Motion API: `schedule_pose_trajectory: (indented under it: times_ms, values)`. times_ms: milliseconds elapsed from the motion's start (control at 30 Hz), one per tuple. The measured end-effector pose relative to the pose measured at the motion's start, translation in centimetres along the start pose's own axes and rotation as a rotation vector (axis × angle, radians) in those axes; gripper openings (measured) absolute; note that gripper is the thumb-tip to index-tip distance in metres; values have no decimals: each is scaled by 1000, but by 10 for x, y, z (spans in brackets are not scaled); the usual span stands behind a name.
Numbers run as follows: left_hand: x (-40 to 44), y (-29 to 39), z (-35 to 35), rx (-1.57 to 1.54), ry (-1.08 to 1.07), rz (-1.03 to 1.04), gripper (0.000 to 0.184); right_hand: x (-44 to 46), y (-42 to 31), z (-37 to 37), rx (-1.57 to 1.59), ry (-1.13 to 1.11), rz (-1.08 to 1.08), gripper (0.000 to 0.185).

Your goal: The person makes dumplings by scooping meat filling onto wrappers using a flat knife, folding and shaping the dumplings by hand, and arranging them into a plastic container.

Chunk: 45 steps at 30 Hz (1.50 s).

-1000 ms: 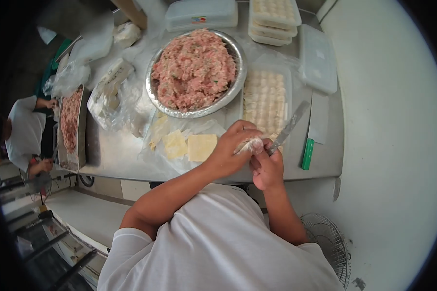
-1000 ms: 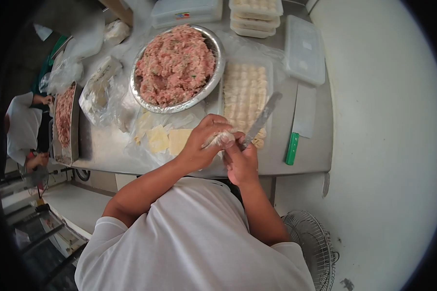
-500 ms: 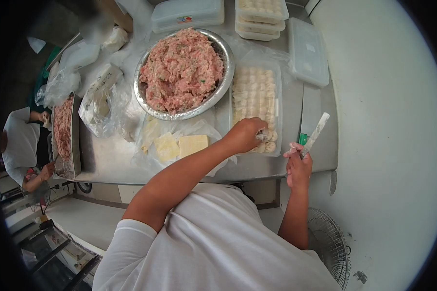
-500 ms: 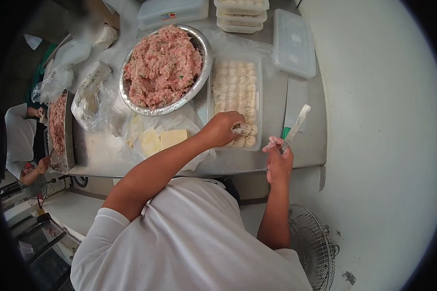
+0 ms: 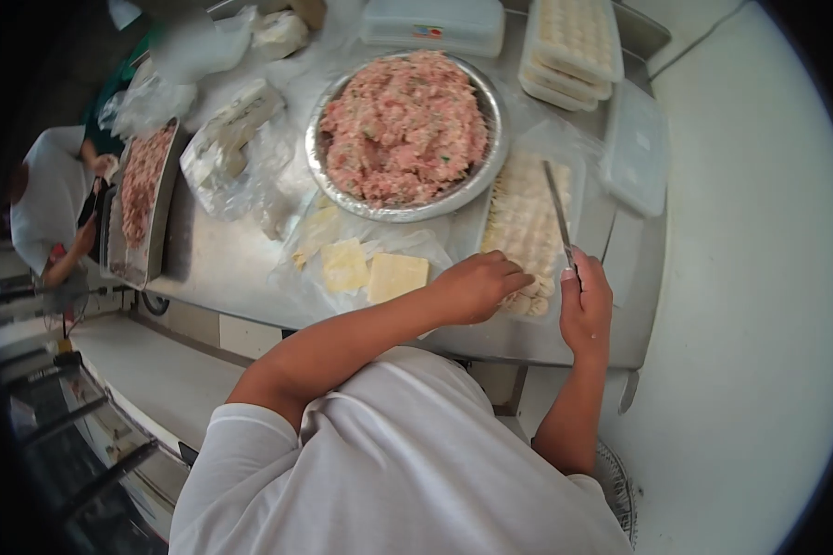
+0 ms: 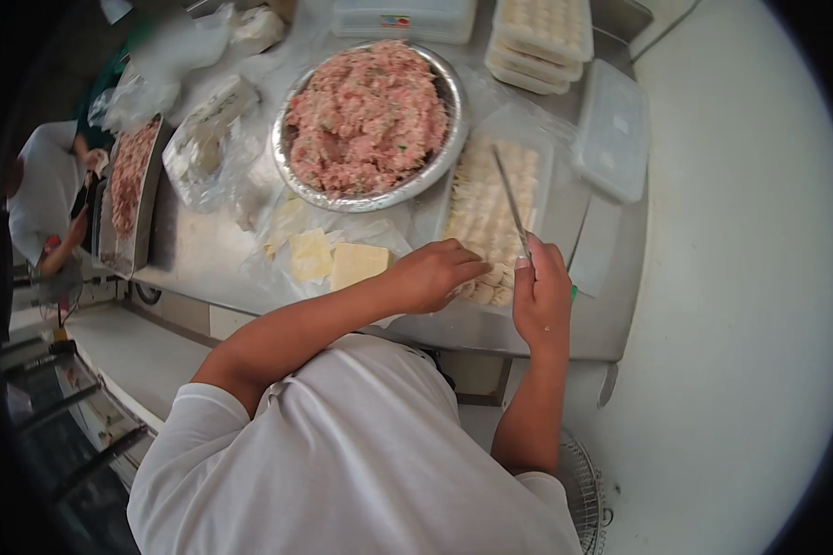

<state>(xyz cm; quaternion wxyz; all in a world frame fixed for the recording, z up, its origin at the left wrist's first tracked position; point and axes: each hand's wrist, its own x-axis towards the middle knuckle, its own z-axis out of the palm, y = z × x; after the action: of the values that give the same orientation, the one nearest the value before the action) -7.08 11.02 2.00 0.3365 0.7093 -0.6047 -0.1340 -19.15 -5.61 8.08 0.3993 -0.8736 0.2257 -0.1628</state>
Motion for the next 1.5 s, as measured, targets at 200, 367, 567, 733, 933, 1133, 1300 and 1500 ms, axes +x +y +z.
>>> schedule_pose_trajectory:
  times_ms: [200,367,567,733,933,1133,1300,1500]
  values:
    - [-102,-14,-53,6,105,-244,44,66,-46,25,-336,-243,-424,29]
    - [-139,-29,-37,38,92,-363,33,118,-52,82,-557,-402,-708,29]
    - [-144,-35,-38,-124,189,-340,23,130,-44,89,-377,-494,-784,29]
    - [-143,-35,-48,-200,141,-331,19,135,-57,88,-401,-460,-734,27]
    - [-141,-33,-48,-128,107,-315,21,124,-59,108,-412,-481,-740,25]
    - [-168,-59,-34,-1312,682,-676,28,129,-37,80,-298,-515,-737,20]
    - [-162,-33,-79,-1991,1126,-499,44,106,-37,59,-105,-556,-588,19]
    - [-117,-9,-94,-2036,1057,-489,41,50,-58,64,96,-356,-527,27]
